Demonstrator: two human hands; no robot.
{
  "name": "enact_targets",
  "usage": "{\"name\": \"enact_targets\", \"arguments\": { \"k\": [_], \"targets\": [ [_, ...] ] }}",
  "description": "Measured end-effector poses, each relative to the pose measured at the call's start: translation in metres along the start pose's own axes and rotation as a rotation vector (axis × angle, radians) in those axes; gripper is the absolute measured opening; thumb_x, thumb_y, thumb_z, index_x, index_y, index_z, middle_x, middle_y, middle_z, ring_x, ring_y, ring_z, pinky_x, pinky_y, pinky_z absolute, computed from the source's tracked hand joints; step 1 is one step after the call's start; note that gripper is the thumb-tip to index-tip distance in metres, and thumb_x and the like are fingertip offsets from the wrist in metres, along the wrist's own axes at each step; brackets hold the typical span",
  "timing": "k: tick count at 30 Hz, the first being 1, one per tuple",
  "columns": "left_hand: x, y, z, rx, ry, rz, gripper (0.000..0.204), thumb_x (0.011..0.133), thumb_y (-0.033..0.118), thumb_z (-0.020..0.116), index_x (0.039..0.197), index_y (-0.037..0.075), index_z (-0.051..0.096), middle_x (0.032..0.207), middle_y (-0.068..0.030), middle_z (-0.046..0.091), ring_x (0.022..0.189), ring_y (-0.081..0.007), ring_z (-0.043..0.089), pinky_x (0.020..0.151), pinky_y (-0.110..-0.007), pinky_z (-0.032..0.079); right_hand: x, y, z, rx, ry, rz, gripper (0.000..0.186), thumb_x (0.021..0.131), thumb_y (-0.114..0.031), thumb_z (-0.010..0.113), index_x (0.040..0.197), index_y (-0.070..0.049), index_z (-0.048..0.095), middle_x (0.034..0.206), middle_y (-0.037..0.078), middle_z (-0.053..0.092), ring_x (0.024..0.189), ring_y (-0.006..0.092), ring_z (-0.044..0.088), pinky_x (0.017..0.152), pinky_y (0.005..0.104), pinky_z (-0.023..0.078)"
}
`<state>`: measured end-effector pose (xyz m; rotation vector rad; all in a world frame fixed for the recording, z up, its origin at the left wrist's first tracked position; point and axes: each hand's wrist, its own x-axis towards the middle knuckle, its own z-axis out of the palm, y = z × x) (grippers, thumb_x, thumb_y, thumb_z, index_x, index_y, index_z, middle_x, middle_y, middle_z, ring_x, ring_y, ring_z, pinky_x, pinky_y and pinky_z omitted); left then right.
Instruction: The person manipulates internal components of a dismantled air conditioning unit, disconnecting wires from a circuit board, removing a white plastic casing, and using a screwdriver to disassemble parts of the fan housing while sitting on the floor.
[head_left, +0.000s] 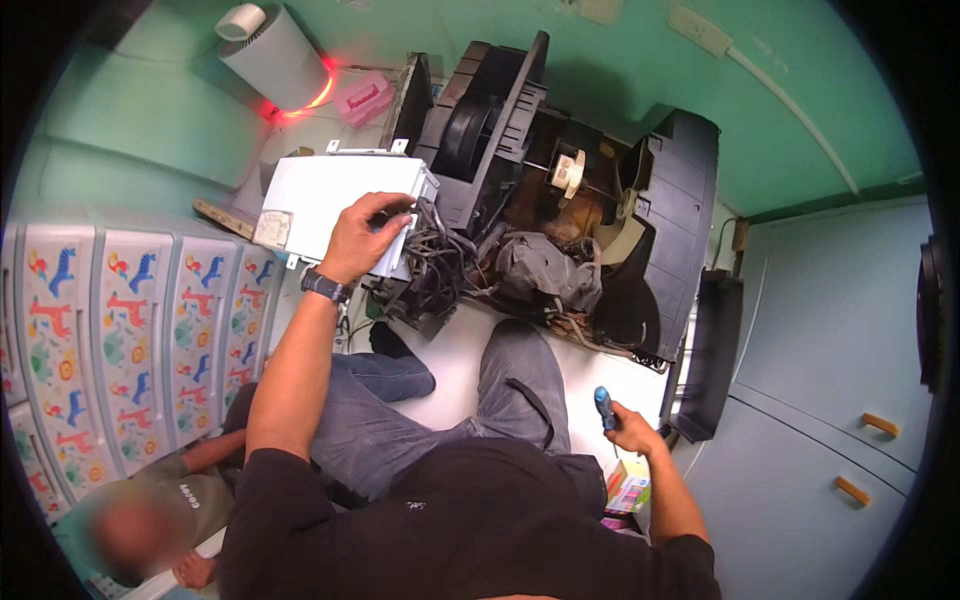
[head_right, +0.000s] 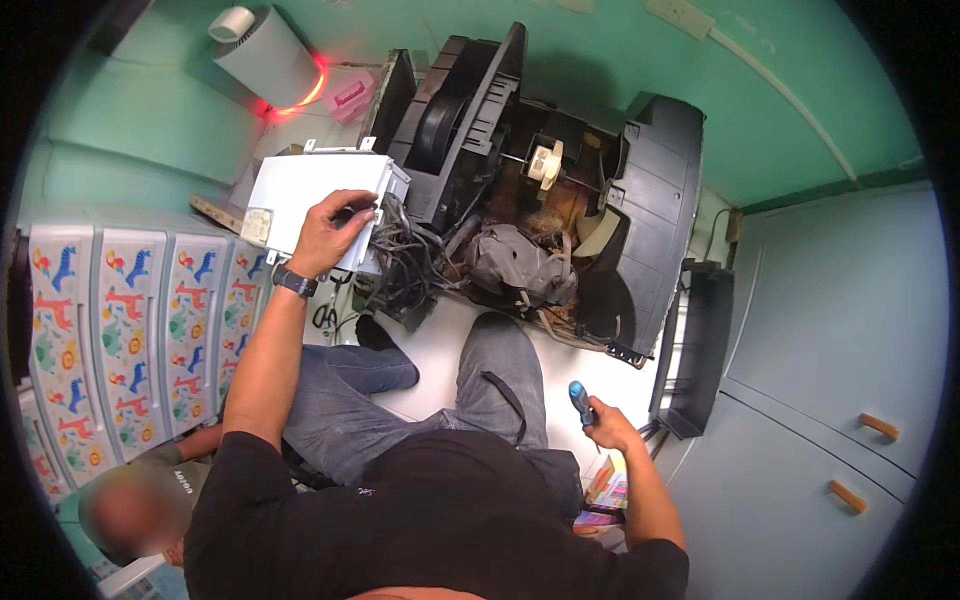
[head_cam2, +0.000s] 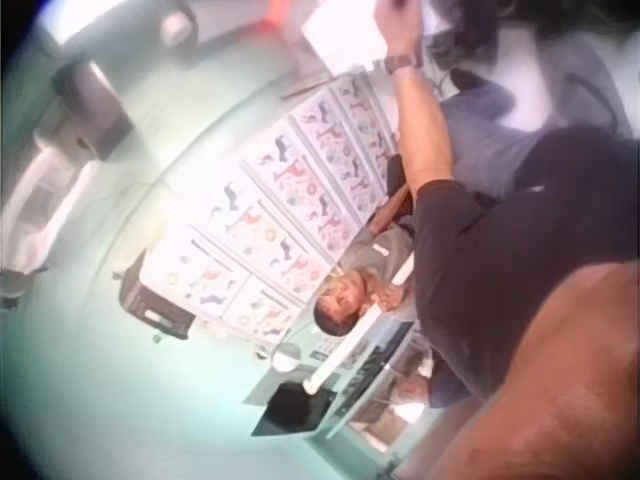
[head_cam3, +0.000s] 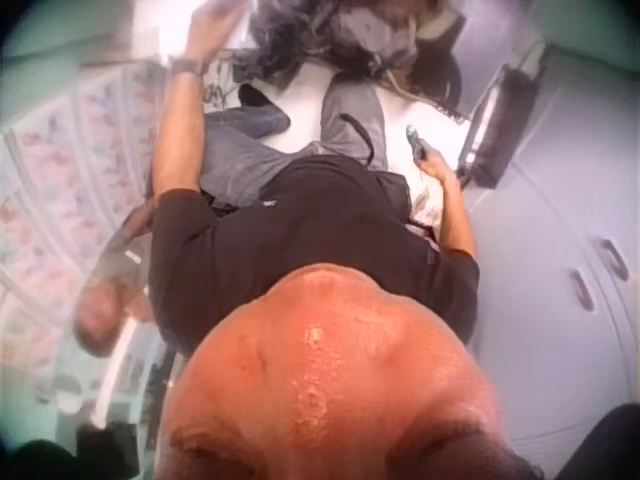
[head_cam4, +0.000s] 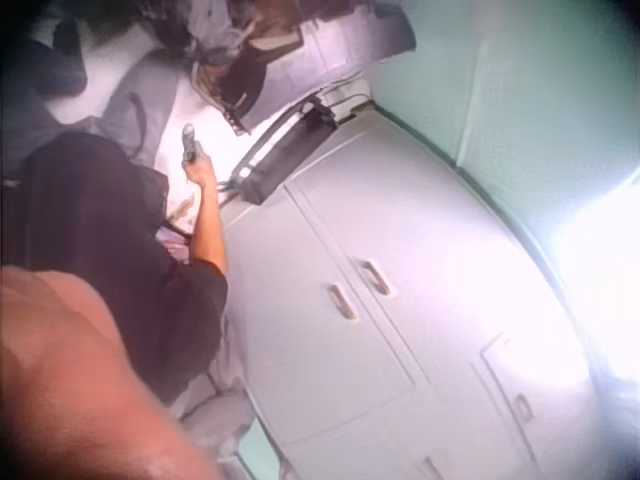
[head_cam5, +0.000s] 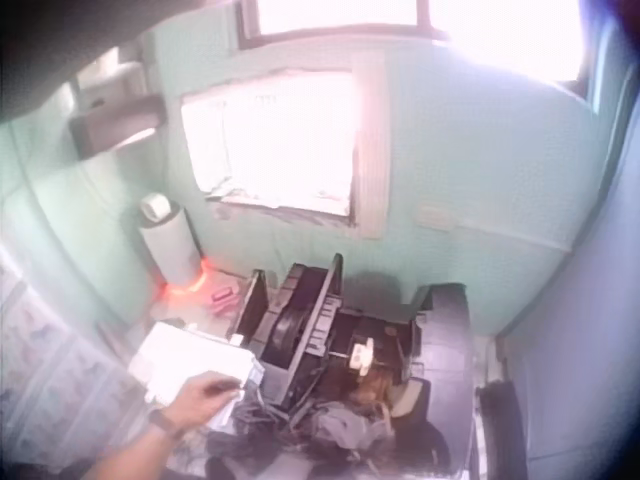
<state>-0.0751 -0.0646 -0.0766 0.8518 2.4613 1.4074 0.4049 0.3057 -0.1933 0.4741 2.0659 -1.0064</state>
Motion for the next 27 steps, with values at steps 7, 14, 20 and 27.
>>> {"name": "enact_targets", "arguments": {
  "k": [7, 14, 20, 27],
  "targets": [
    [0.002, 0.017, -0.005, 0.529, -0.015, 0.379, 0.034, 0.081, 0.006, 0.072, 0.113, 0.015, 0.071, 0.100, -0.0014, 0.069, 0.086, -0.0248, 0.064, 0.077, -0.038, 0.056, -0.050, -0.226, -0.141, 0.659, 0.198, -0.562, 0.021, 0.092, 0.010, 0.060, 0.110, -0.001, 0.055, 0.102, 0.010, 0.068, 0.103, 0.0221, 0.069, 0.094, 0.0391, 0.055],
    [-0.008, 0.014, 0.005, 0.628, 0.119, 0.423, 0.030, 0.081, 0.006, 0.064, 0.109, 0.013, 0.070, 0.098, -0.0007, 0.068, 0.087, -0.0214, 0.066, 0.068, -0.036, 0.058, 0.055, -0.413, -0.147, 0.735, 0.422, -0.999, 0.032, 0.095, 0.006, 0.065, 0.125, -0.001, 0.054, 0.106, 0.010, 0.069, 0.106, 0.0214, 0.069, 0.096, 0.0343, 0.054],
    [-0.021, 0.012, 0.003, 0.604, 0.177, 0.410, 0.035, 0.083, 0.009, 0.063, 0.118, 0.010, 0.066, 0.098, -0.0048, 0.068, 0.089, -0.0212, 0.068, 0.069, -0.036, 0.058, 0.093, -0.450, -0.138, 0.405, 0.472, -1.056, 0.029, 0.095, 0.003, 0.067, 0.123, 0.000, 0.059, 0.104, 0.010, 0.072, 0.102, 0.0191, 0.071, 0.090, 0.0316, 0.056],
    [-0.021, 0.003, 0.002, 0.544, 0.167, 0.380, 0.034, 0.084, 0.009, 0.064, 0.118, 0.011, 0.065, 0.096, -0.0059, 0.067, 0.088, -0.0247, 0.069, 0.069, -0.037, 0.058, 0.095, -0.458, -0.130, 0.539, 0.431, -0.995, 0.032, 0.095, 0.003, 0.067, 0.125, -0.001, 0.056, 0.105, 0.010, 0.071, 0.102, 0.0190, 0.071, 0.089, 0.0319, 0.055]
  ]
}}
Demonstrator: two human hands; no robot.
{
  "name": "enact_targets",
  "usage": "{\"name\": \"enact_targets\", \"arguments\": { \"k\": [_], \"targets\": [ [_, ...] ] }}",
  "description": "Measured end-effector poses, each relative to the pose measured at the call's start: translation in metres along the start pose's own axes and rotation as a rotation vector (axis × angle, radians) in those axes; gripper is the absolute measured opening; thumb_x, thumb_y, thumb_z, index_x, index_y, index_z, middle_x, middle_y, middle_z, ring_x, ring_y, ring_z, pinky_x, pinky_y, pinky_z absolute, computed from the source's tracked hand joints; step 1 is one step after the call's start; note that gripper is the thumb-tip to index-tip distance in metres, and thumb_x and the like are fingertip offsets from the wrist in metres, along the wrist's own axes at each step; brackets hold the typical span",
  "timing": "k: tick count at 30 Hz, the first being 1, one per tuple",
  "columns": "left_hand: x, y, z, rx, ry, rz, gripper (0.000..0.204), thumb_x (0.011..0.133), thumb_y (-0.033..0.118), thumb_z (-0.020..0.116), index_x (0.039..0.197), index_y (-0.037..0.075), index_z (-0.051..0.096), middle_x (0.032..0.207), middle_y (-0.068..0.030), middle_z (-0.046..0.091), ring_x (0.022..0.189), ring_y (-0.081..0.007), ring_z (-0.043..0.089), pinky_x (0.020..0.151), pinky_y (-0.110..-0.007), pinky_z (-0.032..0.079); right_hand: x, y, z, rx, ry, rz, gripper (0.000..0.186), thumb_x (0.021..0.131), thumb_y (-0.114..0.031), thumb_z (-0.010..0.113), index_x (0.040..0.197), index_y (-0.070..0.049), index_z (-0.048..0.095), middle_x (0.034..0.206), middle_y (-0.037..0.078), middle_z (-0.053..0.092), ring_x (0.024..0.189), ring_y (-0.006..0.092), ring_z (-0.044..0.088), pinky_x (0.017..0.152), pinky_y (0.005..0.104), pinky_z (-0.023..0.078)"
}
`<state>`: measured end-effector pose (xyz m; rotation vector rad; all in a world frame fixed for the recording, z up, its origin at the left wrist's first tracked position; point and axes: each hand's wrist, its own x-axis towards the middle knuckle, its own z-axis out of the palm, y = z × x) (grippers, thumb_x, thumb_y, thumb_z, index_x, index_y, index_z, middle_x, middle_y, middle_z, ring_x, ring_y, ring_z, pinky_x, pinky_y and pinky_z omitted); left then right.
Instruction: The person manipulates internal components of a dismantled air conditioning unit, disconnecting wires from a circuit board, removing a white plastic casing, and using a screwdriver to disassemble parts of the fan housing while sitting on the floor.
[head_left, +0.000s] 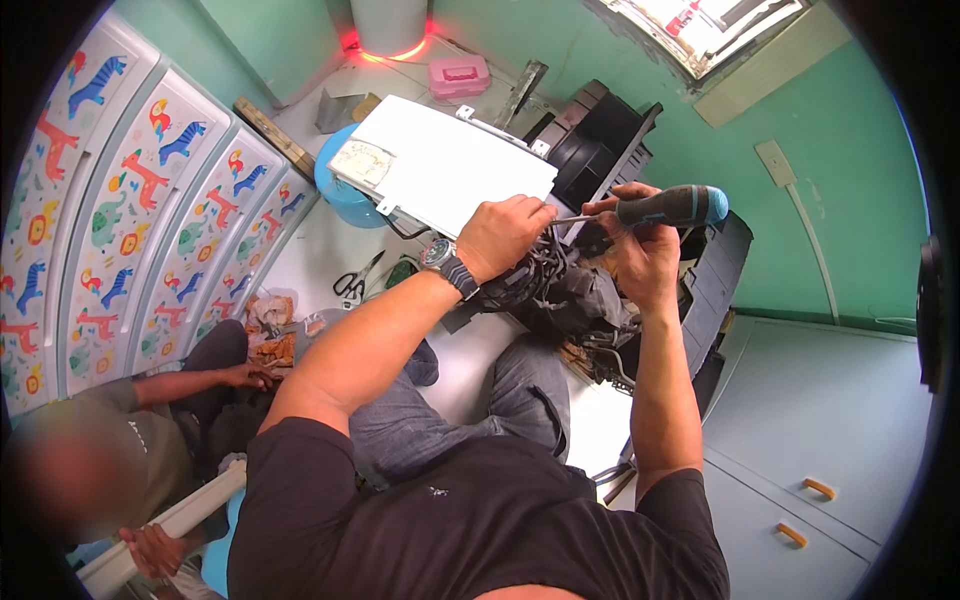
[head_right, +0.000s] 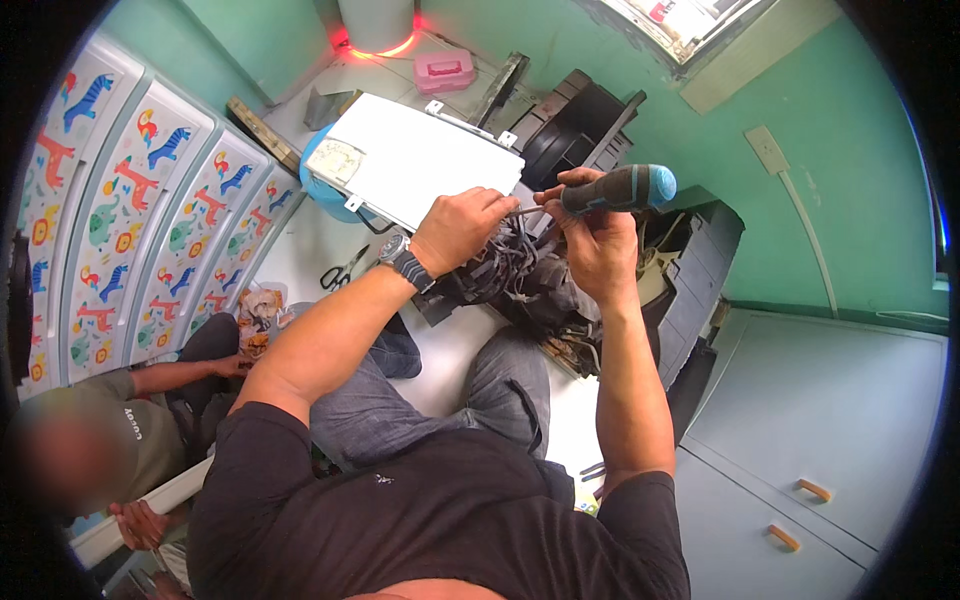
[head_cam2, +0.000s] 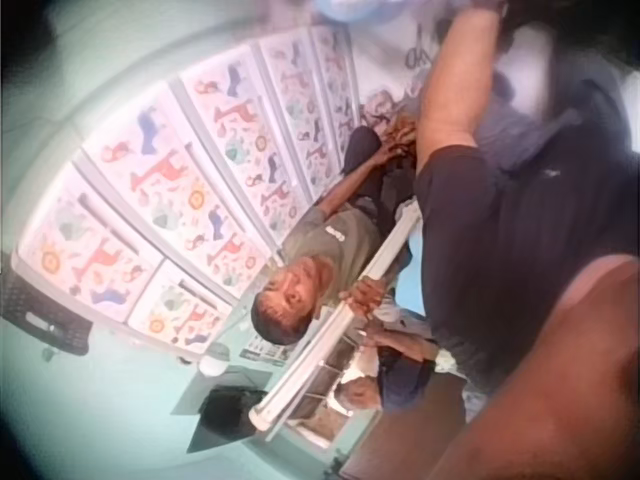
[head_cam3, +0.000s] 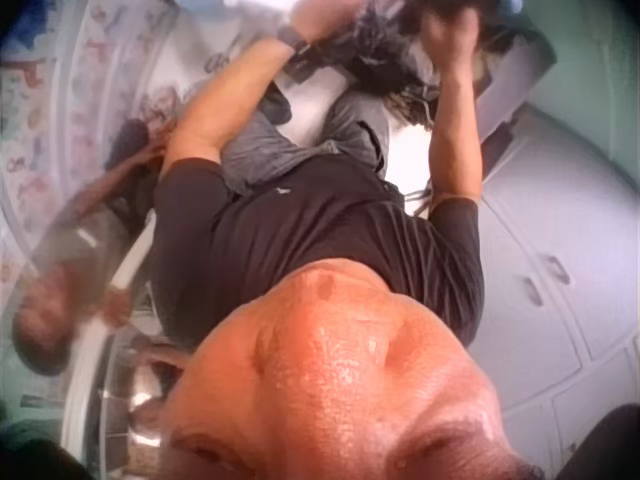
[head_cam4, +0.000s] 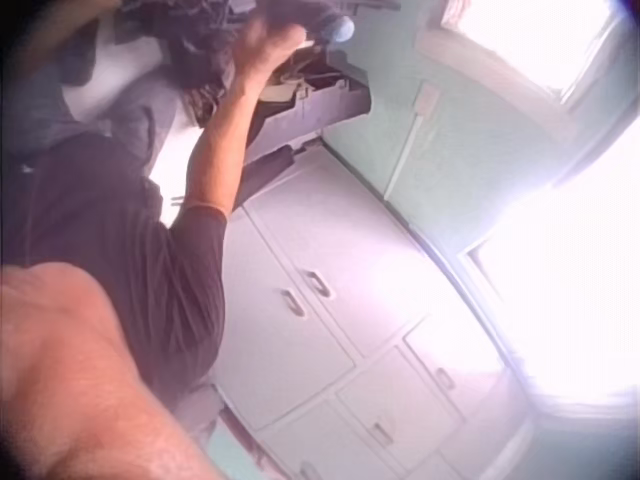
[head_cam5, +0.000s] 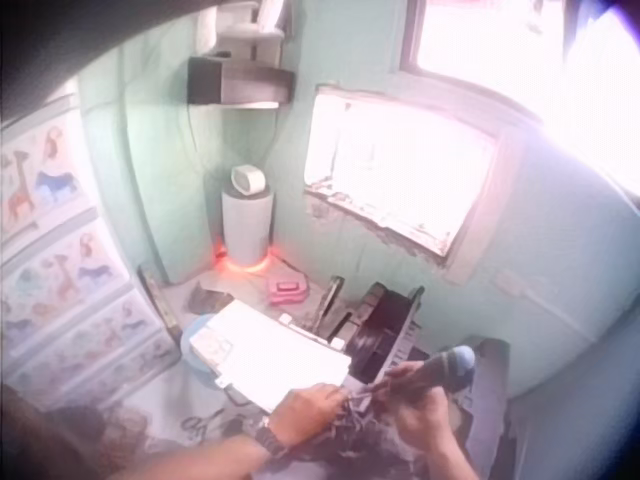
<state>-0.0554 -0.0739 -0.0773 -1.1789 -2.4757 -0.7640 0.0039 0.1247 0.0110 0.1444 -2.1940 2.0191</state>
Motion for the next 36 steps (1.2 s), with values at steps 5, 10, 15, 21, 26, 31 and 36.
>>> {"name": "enact_targets", "arguments": {
  "k": [5, 10, 15, 21, 26, 31, 36],
  "targets": [
    [0.001, -0.007, 0.002, -0.171, 0.060, -0.099, 0.033, 0.083, 0.009, 0.072, 0.115, 0.011, 0.067, 0.100, -0.0075, 0.069, 0.090, -0.0293, 0.069, 0.073, -0.040, 0.058, 0.011, 0.004, 0.002, 0.105, 0.013, -0.044, 0.030, 0.095, 0.004, 0.067, 0.123, 0.000, 0.056, 0.103, 0.010, 0.071, 0.103, 0.0205, 0.071, 0.093, 0.0324, 0.055],
    [0.005, -0.011, -0.005, -0.285, 0.048, -0.122, 0.025, 0.088, 0.009, 0.068, 0.113, 0.011, 0.068, 0.100, -0.0077, 0.069, 0.091, -0.0310, 0.069, 0.077, -0.041, 0.058, 0.018, 0.000, 0.004, 0.036, 0.007, -0.075, 0.030, 0.094, 0.002, 0.069, 0.122, -0.001, 0.058, 0.100, 0.008, 0.072, 0.102, 0.0180, 0.071, 0.093, 0.0329, 0.055],
    [0.007, -0.009, -0.007, -0.311, 0.030, -0.123, 0.026, 0.088, 0.008, 0.067, 0.114, 0.011, 0.068, 0.102, -0.0075, 0.069, 0.093, -0.0312, 0.069, 0.078, -0.041, 0.058, 0.022, -0.005, 0.001, -0.052, -0.028, -0.074, 0.028, 0.093, -0.002, 0.071, 0.119, -0.002, 0.061, 0.099, 0.006, 0.072, 0.098, 0.0148, 0.069, 0.091, 0.0323, 0.055],
    [0.006, -0.011, -0.008, -0.346, 0.020, -0.138, 0.025, 0.089, 0.006, 0.067, 0.114, 0.008, 0.068, 0.101, -0.0100, 0.070, 0.092, -0.0333, 0.069, 0.078, -0.041, 0.057, 0.025, -0.011, -0.001, -0.096, -0.072, -0.083, 0.029, 0.094, -0.001, 0.070, 0.121, 0.000, 0.060, 0.100, 0.009, 0.072, 0.100, 0.0165, 0.071, 0.090, 0.0321, 0.056],
    [0.008, -0.012, -0.005, -0.375, 0.025, -0.134, 0.026, 0.088, 0.005, 0.066, 0.114, 0.010, 0.068, 0.101, -0.0089, 0.070, 0.091, -0.0323, 0.069, 0.078, -0.041, 0.057, 0.030, -0.013, -0.007, -0.119, -0.099, -0.061, 0.030, 0.095, 0.000, 0.066, 0.124, 0.001, 0.058, 0.101, 0.011, 0.072, 0.102, 0.0191, 0.072, 0.091, 0.0328, 0.057],
    [0.008, -0.013, -0.007, -0.400, 0.014, -0.150, 0.024, 0.088, 0.004, 0.066, 0.112, 0.008, 0.069, 0.104, -0.0097, 0.071, 0.092, -0.0323, 0.070, 0.080, -0.039, 0.057, 0.034, -0.022, -0.010, -0.163, -0.152, -0.036, 0.029, 0.097, 0.004, 0.060, 0.125, 0.002, 0.055, 0.101, 0.010, 0.072, 0.102, 0.0192, 0.070, 0.094, 0.0340, 0.054],
    [0.010, -0.012, -0.001, -0.452, -0.021, -0.155, 0.025, 0.087, 0.002, 0.068, 0.111, 0.006, 0.070, 0.107, -0.0113, 0.071, 0.103, -0.0322, 0.067, 0.088, -0.040, 0.056, 0.039, -0.009, -0.012, -0.244, -0.170, -0.047, 0.028, 0.095, 0.002, 0.064, 0.122, 0.001, 0.059, 0.102, 0.009, 0.072, 0.102, 0.0184, 0.070, 0.092, 0.0319, 0.055]
  ]
}}
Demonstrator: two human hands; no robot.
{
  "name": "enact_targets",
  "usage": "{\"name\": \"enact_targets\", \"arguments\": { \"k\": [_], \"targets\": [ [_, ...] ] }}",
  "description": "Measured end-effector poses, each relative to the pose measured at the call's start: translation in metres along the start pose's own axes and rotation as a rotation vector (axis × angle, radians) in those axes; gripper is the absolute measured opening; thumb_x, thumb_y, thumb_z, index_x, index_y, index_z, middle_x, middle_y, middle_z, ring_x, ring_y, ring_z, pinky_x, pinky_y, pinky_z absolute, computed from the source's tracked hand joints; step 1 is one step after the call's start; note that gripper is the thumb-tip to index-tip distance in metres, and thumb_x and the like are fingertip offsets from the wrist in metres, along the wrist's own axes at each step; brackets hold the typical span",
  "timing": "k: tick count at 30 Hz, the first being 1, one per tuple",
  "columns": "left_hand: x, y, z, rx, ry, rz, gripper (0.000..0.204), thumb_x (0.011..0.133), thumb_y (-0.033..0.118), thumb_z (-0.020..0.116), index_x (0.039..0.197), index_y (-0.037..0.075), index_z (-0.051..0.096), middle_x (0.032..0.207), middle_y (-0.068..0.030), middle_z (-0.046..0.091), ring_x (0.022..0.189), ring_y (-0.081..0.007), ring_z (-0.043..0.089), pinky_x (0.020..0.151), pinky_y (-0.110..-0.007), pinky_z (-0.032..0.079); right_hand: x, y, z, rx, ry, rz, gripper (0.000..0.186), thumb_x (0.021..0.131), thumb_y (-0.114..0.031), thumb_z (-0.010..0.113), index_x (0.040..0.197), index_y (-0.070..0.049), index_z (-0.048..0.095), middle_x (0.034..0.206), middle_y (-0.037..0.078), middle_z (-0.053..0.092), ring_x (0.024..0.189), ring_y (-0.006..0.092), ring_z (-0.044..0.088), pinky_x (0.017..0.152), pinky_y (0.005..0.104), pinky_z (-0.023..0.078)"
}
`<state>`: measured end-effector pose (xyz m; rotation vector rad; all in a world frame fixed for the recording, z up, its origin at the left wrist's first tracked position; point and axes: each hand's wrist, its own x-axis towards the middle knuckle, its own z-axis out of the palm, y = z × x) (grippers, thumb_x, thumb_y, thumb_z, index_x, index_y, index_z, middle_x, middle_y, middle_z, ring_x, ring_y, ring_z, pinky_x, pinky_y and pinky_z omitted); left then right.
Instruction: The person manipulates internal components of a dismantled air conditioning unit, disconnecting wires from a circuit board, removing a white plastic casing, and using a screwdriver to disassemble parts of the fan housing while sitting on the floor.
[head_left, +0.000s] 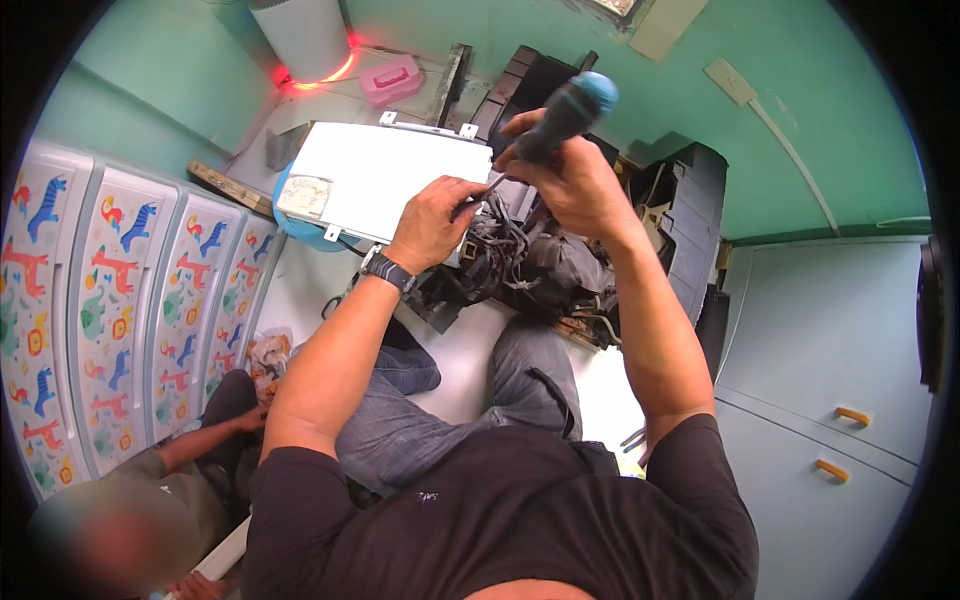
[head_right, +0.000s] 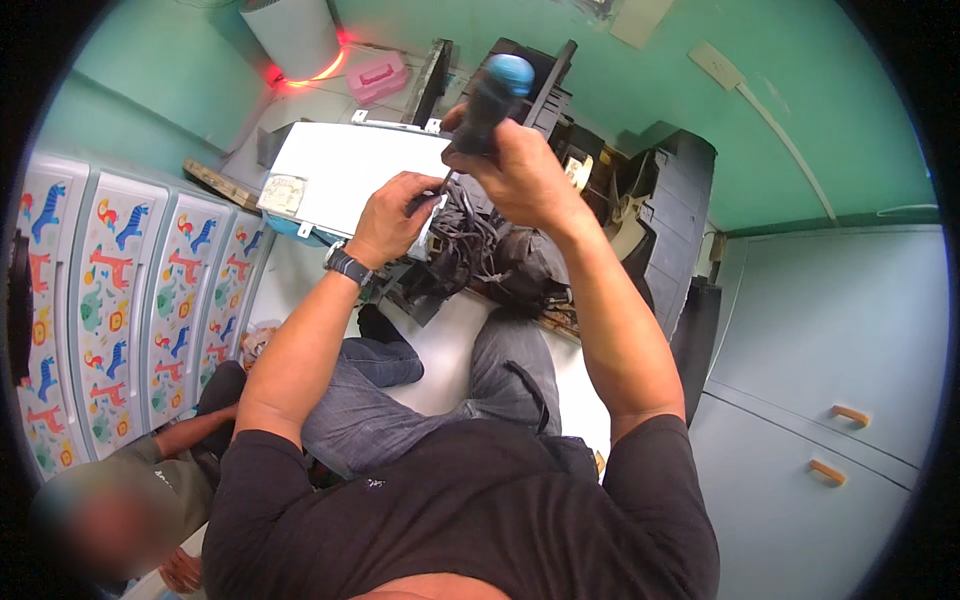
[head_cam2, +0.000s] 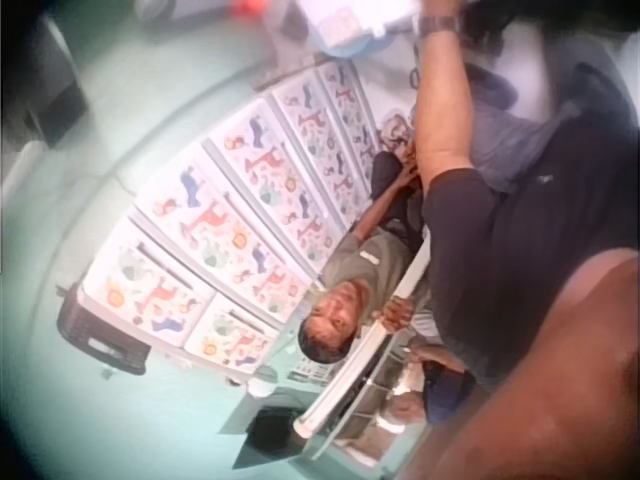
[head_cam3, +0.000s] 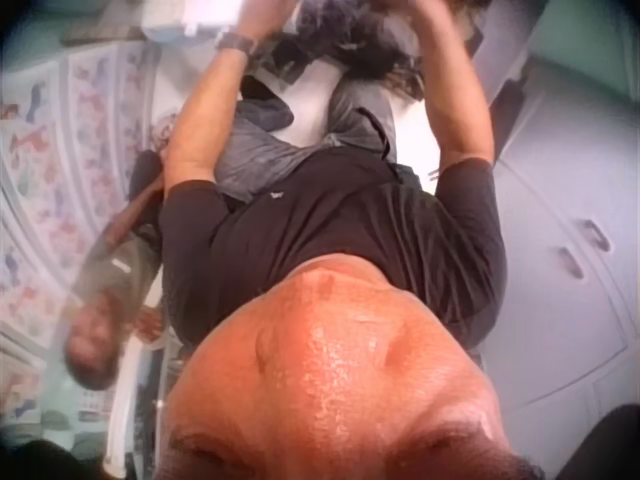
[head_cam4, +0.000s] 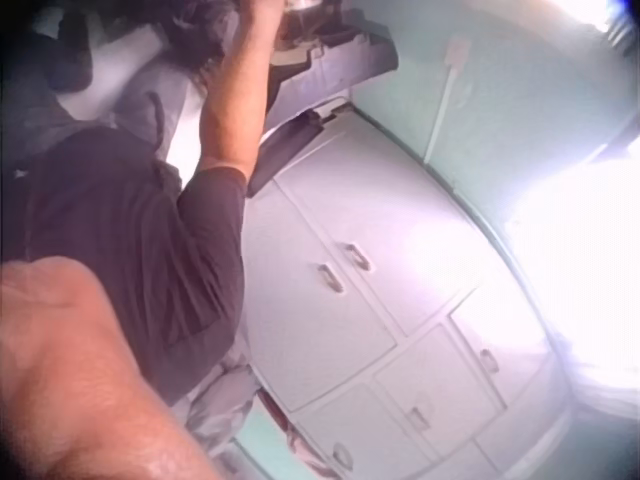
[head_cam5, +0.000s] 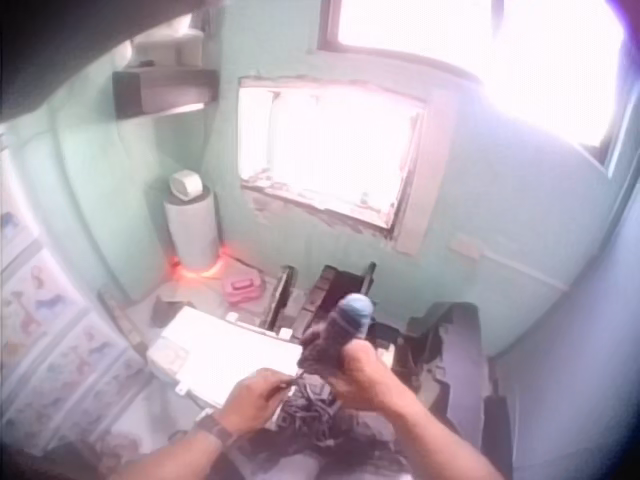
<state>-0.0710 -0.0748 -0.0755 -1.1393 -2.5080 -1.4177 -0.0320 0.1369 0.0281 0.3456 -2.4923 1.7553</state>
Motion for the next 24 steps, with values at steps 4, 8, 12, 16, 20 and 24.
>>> {"name": "enact_targets", "arguments": {
  "k": [4, 8, 12, 16, 20, 24],
  "targets": [
    [-0.003, -0.006, 0.004, 0.041, 0.003, -0.014, 0.031, 0.085, 0.001, 0.071, 0.116, 0.005, 0.068, 0.115, -0.0169, 0.066, 0.115, -0.0353, 0.061, 0.095, -0.042, 0.053, 0.003, 0.006, 0.014, -0.180, -0.018, -0.072, 0.030, 0.093, -0.002, 0.068, 0.122, -0.001, 0.060, 0.098, 0.011, 0.074, 0.093, 0.0172, 0.073, 0.086, 0.0326, 0.056],
    [-0.002, -0.002, 0.003, 0.029, -0.061, -0.079, 0.041, 0.085, 0.000, 0.067, 0.125, 0.005, 0.060, 0.118, -0.0195, 0.061, 0.112, -0.0376, 0.060, 0.097, -0.043, 0.052, 0.004, 0.008, 0.015, -0.172, 0.012, -0.100, 0.030, 0.093, -0.003, 0.069, 0.122, -0.002, 0.060, 0.096, 0.012, 0.074, 0.091, 0.0190, 0.073, 0.084, 0.0336, 0.056],
    [0.001, 0.003, 0.005, 0.106, -0.071, -0.051, 0.039, 0.083, -0.001, 0.066, 0.121, 0.003, 0.060, 0.115, -0.0199, 0.063, 0.114, -0.0387, 0.059, 0.097, -0.044, 0.052, 0.003, 0.010, 0.018, -0.149, 0.005, -0.082, 0.028, 0.092, -0.005, 0.070, 0.119, -0.002, 0.061, 0.096, 0.014, 0.073, 0.091, 0.0208, 0.073, 0.084, 0.0345, 0.056],
    [0.005, 0.007, 0.005, 0.183, -0.131, -0.014, 0.032, 0.082, 0.000, 0.067, 0.113, 0.000, 0.060, 0.114, -0.0218, 0.062, 0.115, -0.0417, 0.057, 0.097, -0.047, 0.051, 0.005, 0.009, 0.023, -0.220, 0.017, -0.118, 0.027, 0.093, -0.009, 0.069, 0.118, -0.002, 0.061, 0.097, 0.017, 0.073, 0.091, 0.0295, 0.073, 0.083, 0.0382, 0.055],
    [0.004, 0.006, 0.007, 0.203, -0.091, 0.017, 0.032, 0.079, -0.002, 0.066, 0.110, 0.000, 0.061, 0.108, -0.0177, 0.067, 0.117, -0.0397, 0.057, 0.097, -0.047, 0.052, 0.007, 0.007, 0.025, -0.220, 0.008, -0.129, 0.028, 0.091, -0.007, 0.069, 0.118, -0.003, 0.059, 0.095, 0.018, 0.071, 0.086, 0.0357, 0.071, 0.079, 0.0408, 0.054],
    [0.006, 0.002, 0.012, 0.163, -0.084, 0.026, 0.029, 0.078, -0.001, 0.066, 0.106, 0.000, 0.061, 0.108, -0.0178, 0.067, 0.117, -0.0392, 0.057, 0.097, -0.047, 0.051, 0.010, 0.006, 0.025, -0.225, 0.005, -0.108, 0.036, 0.089, -0.006, 0.070, 0.122, -0.005, 0.056, 0.091, 0.020, 0.069, 0.083, 0.0389, 0.068, 0.076, 0.0428, 0.053]
  ]
}}
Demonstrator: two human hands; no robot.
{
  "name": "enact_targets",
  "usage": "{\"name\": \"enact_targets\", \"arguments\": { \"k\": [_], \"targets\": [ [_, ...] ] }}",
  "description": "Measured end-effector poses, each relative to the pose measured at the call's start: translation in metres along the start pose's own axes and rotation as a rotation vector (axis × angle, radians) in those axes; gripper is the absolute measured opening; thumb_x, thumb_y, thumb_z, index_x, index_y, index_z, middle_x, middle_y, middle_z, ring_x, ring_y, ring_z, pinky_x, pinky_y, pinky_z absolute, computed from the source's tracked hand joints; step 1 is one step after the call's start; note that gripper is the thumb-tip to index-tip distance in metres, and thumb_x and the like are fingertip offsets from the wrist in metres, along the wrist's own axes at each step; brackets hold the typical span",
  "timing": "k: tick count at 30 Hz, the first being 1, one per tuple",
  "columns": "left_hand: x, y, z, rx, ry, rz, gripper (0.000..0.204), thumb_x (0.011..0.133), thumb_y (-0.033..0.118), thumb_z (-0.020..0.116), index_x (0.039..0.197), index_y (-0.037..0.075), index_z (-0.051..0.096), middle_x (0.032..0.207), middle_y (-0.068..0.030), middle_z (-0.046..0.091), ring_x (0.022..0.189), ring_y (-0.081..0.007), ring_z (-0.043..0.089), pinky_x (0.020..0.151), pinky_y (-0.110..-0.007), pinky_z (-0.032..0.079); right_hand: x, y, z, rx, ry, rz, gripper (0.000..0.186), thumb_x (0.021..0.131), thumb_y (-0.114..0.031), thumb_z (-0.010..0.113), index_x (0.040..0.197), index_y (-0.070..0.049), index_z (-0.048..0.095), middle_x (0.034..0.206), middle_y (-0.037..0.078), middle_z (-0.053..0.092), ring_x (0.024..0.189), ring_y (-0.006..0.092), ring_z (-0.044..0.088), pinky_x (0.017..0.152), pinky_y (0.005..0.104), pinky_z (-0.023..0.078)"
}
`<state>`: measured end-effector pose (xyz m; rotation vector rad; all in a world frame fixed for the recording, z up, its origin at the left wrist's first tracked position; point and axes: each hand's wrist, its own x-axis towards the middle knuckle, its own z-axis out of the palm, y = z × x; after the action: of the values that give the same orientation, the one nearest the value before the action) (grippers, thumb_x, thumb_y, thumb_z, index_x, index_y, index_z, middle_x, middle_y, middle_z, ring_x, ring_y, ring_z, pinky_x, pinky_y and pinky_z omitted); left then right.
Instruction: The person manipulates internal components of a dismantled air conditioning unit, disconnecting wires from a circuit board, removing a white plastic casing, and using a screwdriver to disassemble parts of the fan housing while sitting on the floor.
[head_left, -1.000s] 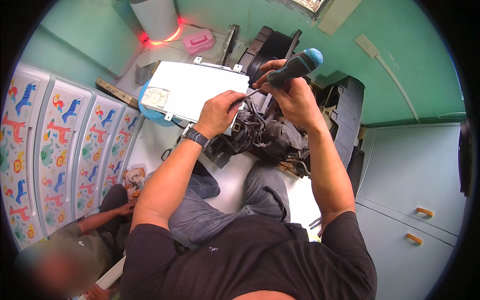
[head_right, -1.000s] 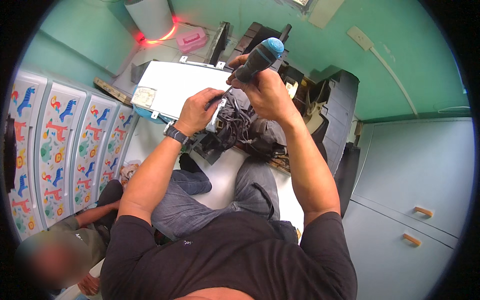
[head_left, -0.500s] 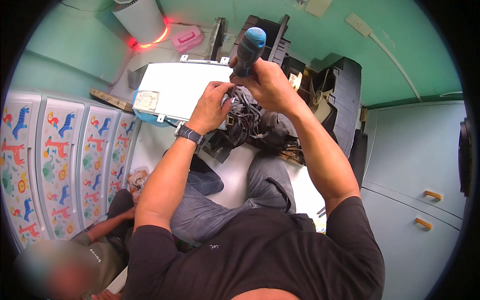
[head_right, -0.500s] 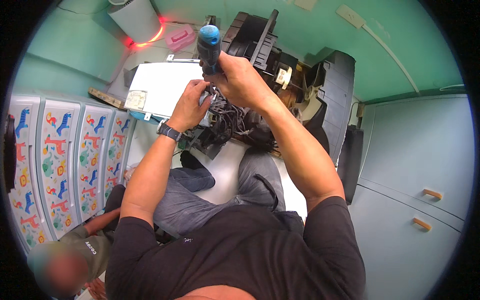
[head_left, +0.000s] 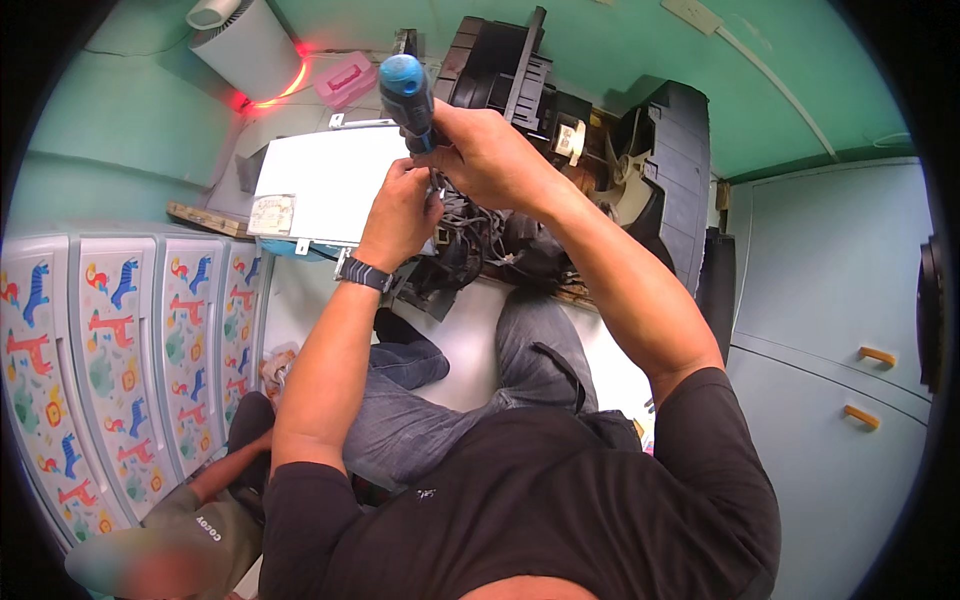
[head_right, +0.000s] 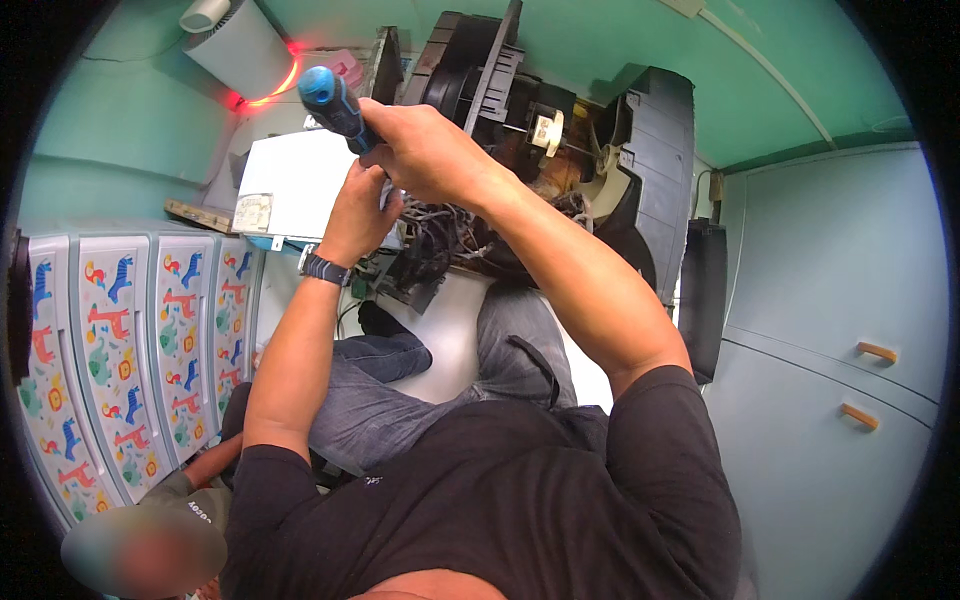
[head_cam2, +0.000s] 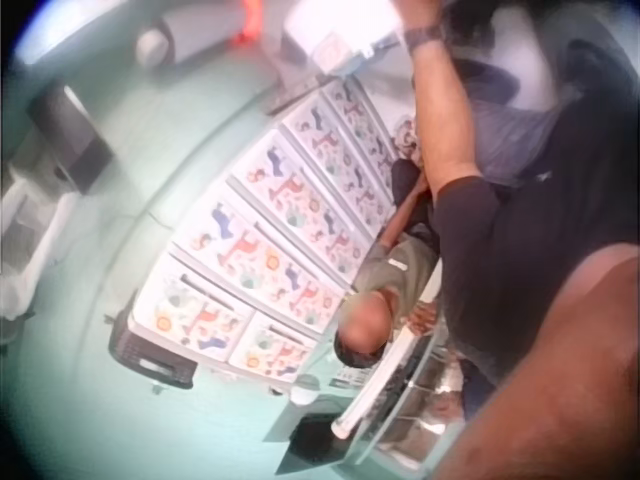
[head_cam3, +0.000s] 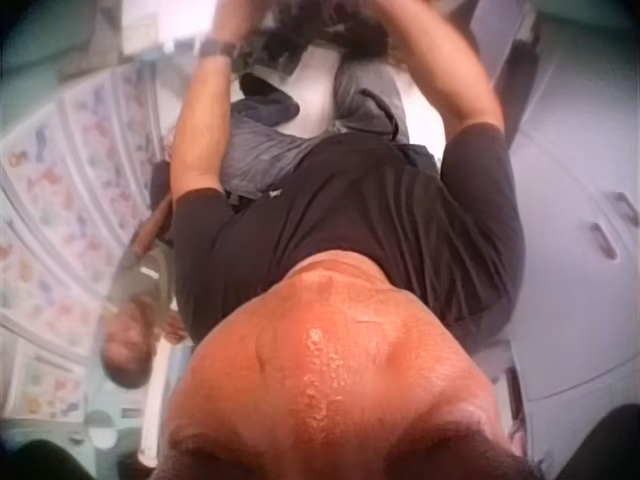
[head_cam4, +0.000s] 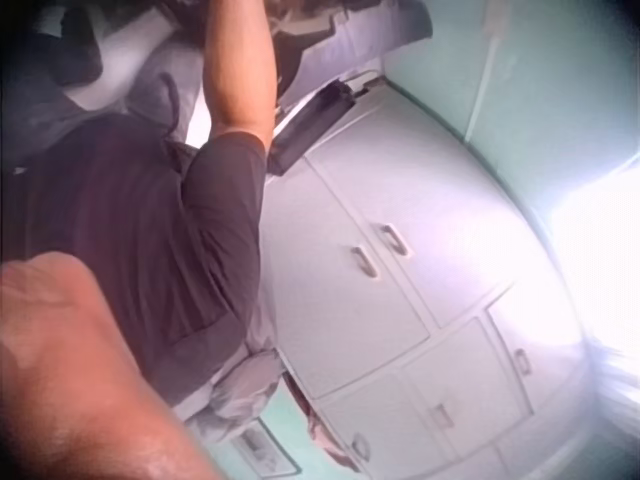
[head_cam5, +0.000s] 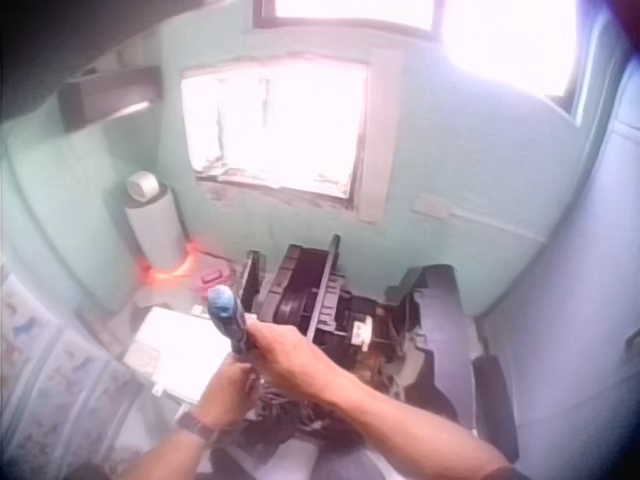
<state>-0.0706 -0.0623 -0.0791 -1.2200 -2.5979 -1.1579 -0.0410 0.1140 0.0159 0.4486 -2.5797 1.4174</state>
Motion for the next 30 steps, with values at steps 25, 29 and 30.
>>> {"name": "enact_targets", "arguments": {
  "k": [25, 29, 30],
  "targets": [
    [0.002, -0.001, -0.009, -0.088, -0.008, -0.123, 0.015, 0.096, 0.006, 0.062, 0.111, 0.003, 0.065, 0.093, -0.0156, 0.072, 0.094, -0.0374, 0.068, 0.084, -0.044, 0.053, 0.028, -0.047, -0.025, -0.023, 0.114, -0.339, 0.080, 0.082, -0.005, 0.078, 0.151, -0.017, 0.039, 0.114, 0.018, 0.066, 0.096, 0.0279, 0.068, 0.086, 0.0406, 0.055],
    [0.003, -0.001, -0.005, -0.354, -0.026, -0.153, 0.021, 0.099, 0.010, 0.062, 0.118, 0.005, 0.064, 0.101, -0.0133, 0.075, 0.098, -0.0326, 0.071, 0.086, -0.041, 0.053, 0.049, -0.065, -0.044, -0.325, -0.145, -0.353, 0.056, 0.086, -0.010, 0.078, 0.138, -0.014, 0.057, 0.116, 0.016, 0.067, 0.097, 0.0222, 0.068, 0.087, 0.0386, 0.055],
    [0.002, 0.000, -0.003, -0.344, 0.032, -0.141, 0.019, 0.098, 0.010, 0.062, 0.117, 0.004, 0.065, 0.100, -0.0139, 0.074, 0.096, -0.0328, 0.071, 0.085, -0.040, 0.053, 0.048, -0.076, -0.043, -0.493, -0.103, -0.279, 0.051, 0.084, -0.023, 0.079, 0.130, -0.012, 0.059, 0.111, 0.015, 0.067, 0.098, 0.0289, 0.068, 0.084, 0.0424, 0.056]
  ]
}}
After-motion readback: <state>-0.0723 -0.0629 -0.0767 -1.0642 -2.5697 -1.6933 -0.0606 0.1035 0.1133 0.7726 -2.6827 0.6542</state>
